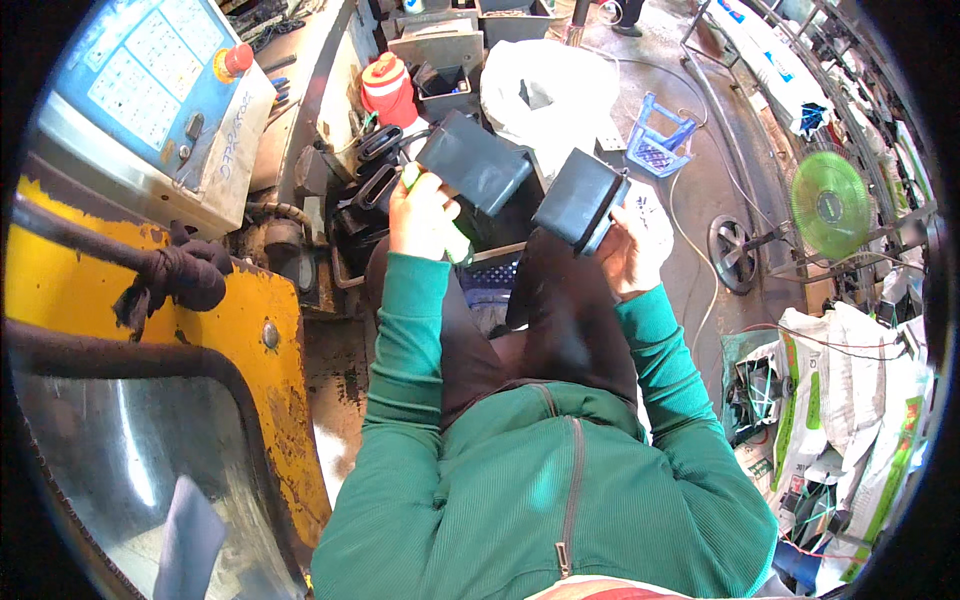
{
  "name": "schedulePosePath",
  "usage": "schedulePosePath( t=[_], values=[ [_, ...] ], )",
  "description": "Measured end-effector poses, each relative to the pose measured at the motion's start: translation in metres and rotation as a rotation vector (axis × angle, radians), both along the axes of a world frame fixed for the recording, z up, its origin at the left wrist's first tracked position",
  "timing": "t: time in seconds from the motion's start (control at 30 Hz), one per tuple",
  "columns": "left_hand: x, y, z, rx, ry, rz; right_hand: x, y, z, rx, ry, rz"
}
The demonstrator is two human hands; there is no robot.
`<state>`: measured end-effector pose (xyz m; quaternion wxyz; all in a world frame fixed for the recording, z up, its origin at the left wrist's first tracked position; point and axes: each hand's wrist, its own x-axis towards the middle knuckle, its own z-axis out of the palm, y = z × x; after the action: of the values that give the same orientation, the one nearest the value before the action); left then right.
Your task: The person repeatedly picks up small black rectangular electronic components, wipes them with a green tool, and places them into a white sack. The person also briefly interacts with a control panel and handles a black pouch.
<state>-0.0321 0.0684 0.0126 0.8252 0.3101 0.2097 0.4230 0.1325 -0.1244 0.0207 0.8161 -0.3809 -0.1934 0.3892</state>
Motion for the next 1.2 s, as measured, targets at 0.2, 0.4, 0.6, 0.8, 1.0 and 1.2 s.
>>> schedulePosePath(
  t=[0.2,0.4,0.6,0.8,1.0,1.2],
  values=[
    [-0.034,-0.039,0.015,0.205,0.64,-0.114,0.013,-0.021,-0.003,-0.222,-0.466,-0.195],
    [-0.041,-0.081,-0.016,1.057,0.876,-0.761,-0.011,-0.033,0.025,-0.324,-0.823,-0.343],
    [-0.027,-0.069,-0.041,1.213,0.797,-0.163,-0.03,-0.042,0.031,-0.387,-1.344,-0.473],
    [-0.002,-0.095,0.029,0.521,0.54,-0.364,-0.036,-0.034,0.02,-0.328,-1.566,-0.31],
    [0.007,-0.092,0.007,0.326,0.375,-0.235,-0.018,-0.047,0.025,-0.289,-1.421,-0.464],
    [0.001,-0.075,0.0,0.205,0.346,-0.286,0.004,-0.082,-0.033,-0.456,-0.778,-0.304]
  ],
)
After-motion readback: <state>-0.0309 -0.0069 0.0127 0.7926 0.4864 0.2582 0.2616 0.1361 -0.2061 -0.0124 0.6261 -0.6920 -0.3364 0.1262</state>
